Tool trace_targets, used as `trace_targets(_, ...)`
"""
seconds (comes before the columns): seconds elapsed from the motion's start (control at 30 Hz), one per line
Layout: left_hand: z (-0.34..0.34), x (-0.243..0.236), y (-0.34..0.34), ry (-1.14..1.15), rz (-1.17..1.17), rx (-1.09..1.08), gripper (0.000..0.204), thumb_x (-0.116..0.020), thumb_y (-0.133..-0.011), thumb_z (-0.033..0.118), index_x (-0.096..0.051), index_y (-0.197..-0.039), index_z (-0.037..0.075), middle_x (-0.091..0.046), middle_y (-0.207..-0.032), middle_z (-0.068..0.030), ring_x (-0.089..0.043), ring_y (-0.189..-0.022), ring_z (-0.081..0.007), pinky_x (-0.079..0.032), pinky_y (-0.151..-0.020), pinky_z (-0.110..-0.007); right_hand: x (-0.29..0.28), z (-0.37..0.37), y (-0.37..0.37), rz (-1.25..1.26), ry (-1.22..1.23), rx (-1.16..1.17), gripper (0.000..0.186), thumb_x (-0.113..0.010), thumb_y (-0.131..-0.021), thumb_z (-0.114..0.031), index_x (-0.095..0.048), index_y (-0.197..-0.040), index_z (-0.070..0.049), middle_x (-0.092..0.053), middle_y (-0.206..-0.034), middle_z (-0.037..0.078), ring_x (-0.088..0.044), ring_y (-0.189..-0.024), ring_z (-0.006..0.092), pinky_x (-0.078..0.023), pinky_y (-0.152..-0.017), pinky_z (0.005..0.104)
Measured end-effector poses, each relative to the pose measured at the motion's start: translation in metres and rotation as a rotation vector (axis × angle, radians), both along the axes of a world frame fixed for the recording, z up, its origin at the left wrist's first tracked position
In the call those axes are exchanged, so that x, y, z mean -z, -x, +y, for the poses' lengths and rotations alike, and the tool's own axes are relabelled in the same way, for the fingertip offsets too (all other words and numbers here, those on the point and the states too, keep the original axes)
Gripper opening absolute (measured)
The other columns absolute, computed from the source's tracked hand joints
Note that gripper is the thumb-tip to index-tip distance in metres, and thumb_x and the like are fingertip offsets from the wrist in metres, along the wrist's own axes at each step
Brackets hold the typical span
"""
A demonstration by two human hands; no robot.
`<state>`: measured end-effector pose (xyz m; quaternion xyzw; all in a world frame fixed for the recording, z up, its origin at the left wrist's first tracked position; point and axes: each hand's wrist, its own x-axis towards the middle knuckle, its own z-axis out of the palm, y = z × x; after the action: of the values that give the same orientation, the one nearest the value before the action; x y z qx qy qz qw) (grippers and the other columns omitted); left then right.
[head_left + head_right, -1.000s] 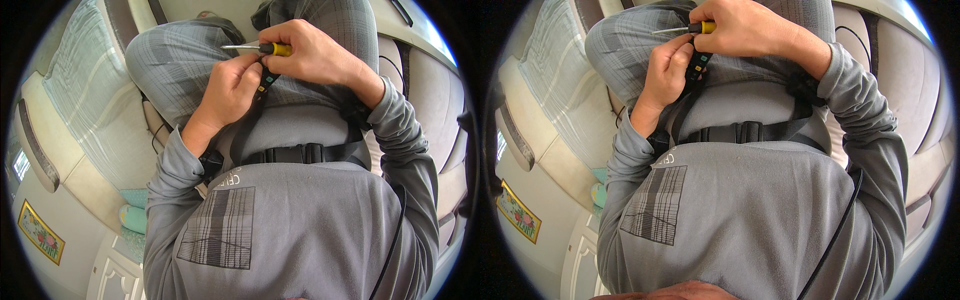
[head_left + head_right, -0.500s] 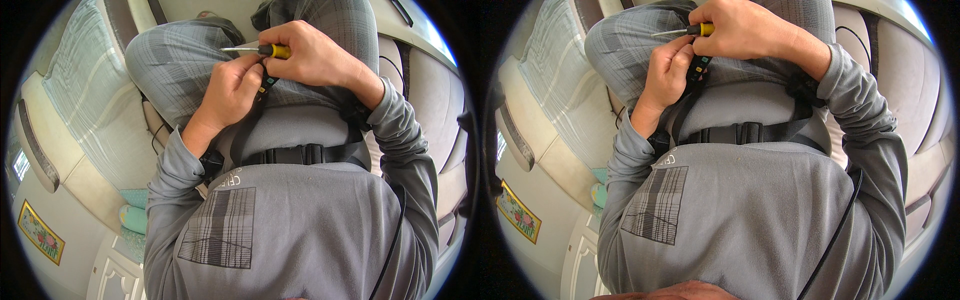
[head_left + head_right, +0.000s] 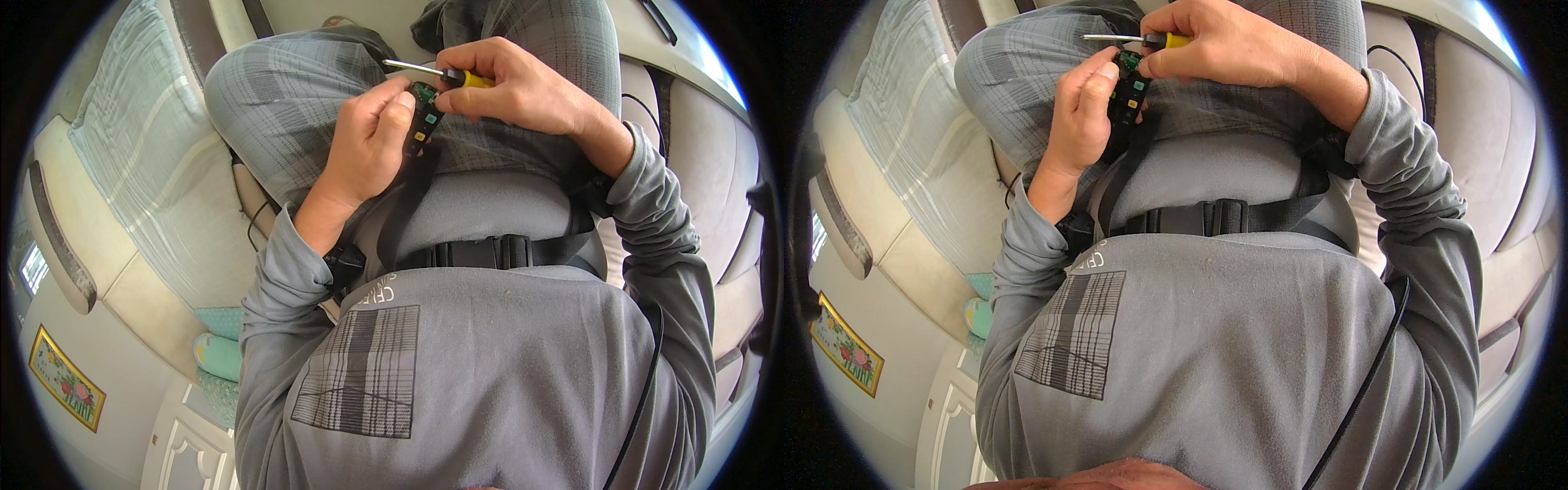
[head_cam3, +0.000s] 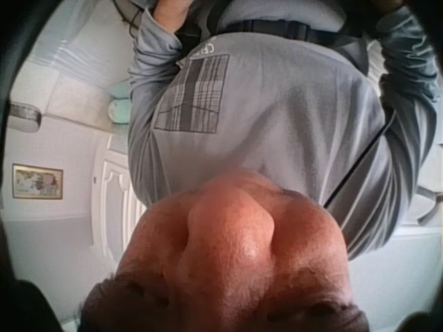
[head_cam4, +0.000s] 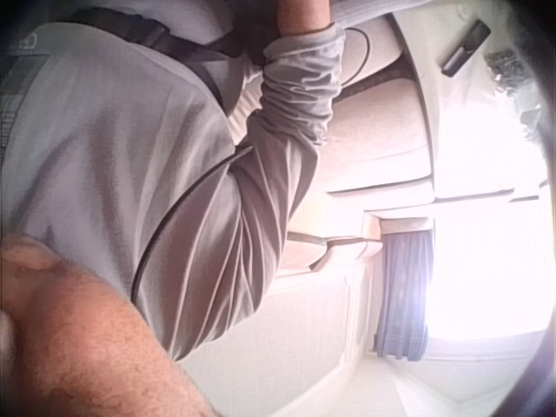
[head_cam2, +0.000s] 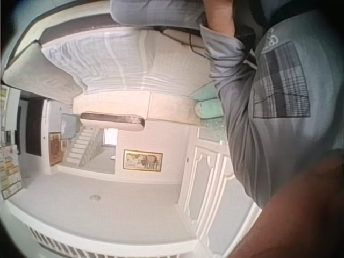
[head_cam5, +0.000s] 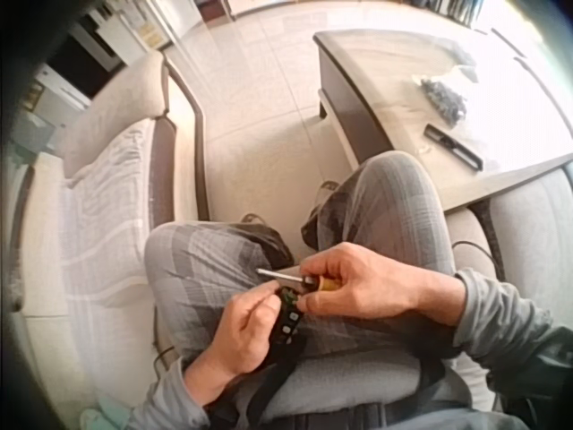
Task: The person uses a yellow-handled screwdriver to pry open the back cover of a black remote control. They then use the screwdriver to adjust or clean the internal circuit board and buttons before reassembling the remote.
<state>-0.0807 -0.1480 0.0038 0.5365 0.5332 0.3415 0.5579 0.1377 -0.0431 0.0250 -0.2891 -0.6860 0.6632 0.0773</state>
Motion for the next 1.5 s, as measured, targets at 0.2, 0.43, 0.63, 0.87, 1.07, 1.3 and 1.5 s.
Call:
trace_targets(0.2,0.001,-0.002,0.001,-0.020,0.015,0.012,0.046,-0.042,-0.107,0.031,-0.064,-0.123,-0.007,-0.069,-0.080,-0.0067,-0.065,-0.067,-0.0122,-0.053,-0.062,-0.027,-0.003,0.002,0.000,-0.049,0.027,-0.034,0.029,-0.067,-0.100,-0.030,-0.068,-0.100,-0.002,-0.058,-0.068,-0.001,-0.050,-0.058,0.0056,-0.039,-0.054,0.0234)
trace_targets(0.43,0.000,-0.005,-0.002,-0.024,0.037,-0.007,0.046,-0.042,-0.107,0.031,-0.064,-0.123,-0.007,-0.069,-0.080,-0.0069,-0.065,-0.067,-0.0121,-0.054,-0.063,-0.027,-0.005,0.000,0.000,-0.046,0.048,-0.011,0.031,-0.062,-0.102,-0.032,-0.070,-0.102,-0.002,-0.060,-0.068,-0.001,-0.048,-0.052,0.0033,-0.036,-0.047,0.0215)
trace_targets(0.63,0.000,-0.003,0.000,-0.042,0.057,0.020,0.045,-0.042,-0.106,0.030,-0.064,-0.121,-0.007,-0.068,-0.080,-0.0069,-0.065,-0.068,-0.0119,-0.054,-0.063,-0.027,-0.004,0.000,-0.002,-0.057,0.046,-0.006,0.029,-0.062,-0.102,-0.029,-0.071,-0.104,-0.002,-0.061,-0.069,-0.001,-0.048,-0.053,0.0035,-0.036,-0.048,0.0214)
trace_targets(0.87,0.000,-0.004,-0.001,-0.037,0.065,0.011,0.045,-0.042,-0.107,0.031,-0.064,-0.121,-0.006,-0.069,-0.081,-0.0068,-0.065,-0.068,-0.0118,-0.054,-0.063,-0.027,0.000,-0.001,0.001,0.021,-0.071,-0.003,0.028,-0.065,-0.100,-0.025,-0.068,-0.107,0.002,-0.060,-0.072,0.003,-0.050,-0.060,0.0077,-0.041,-0.056,0.0266)
trace_targets(1.07,0.001,-0.004,-0.001,-0.028,0.052,0.021,0.045,-0.041,-0.107,0.031,-0.064,-0.120,-0.006,-0.069,-0.081,-0.0068,-0.065,-0.068,-0.0119,-0.053,-0.064,-0.027,0.001,-0.006,0.004,0.104,-0.290,0.047,0.031,-0.069,-0.098,-0.027,-0.066,-0.104,0.004,-0.055,-0.072,0.003,-0.049,-0.064,0.0106,-0.043,-0.062,0.0292)
trace_targets(1.3,0.002,-0.006,0.000,-0.013,0.011,0.022,0.044,-0.042,-0.107,0.031,-0.065,-0.120,-0.004,-0.068,-0.083,-0.0056,-0.064,-0.069,-0.0115,-0.052,-0.063,-0.026,0.001,-0.001,-0.001,0.020,-0.071,-0.008,0.032,-0.065,-0.101,-0.030,-0.069,-0.109,0.000,-0.061,-0.073,0.003,-0.052,-0.059,0.0076,-0.041,-0.054,0.0252)
trace_targets(1.5,0.002,-0.010,-0.010,0.038,-0.100,0.003,0.034,-0.059,-0.104,0.031,-0.067,-0.114,0.000,-0.063,-0.077,-0.0006,-0.060,-0.067,-0.0073,-0.048,-0.061,-0.024,0.000,0.000,-0.001,0.039,0.120,0.001,0.032,-0.059,-0.104,-0.031,-0.071,-0.110,-0.001,-0.063,-0.070,0.000,-0.049,-0.050,0.0014,-0.034,-0.044,0.0182)
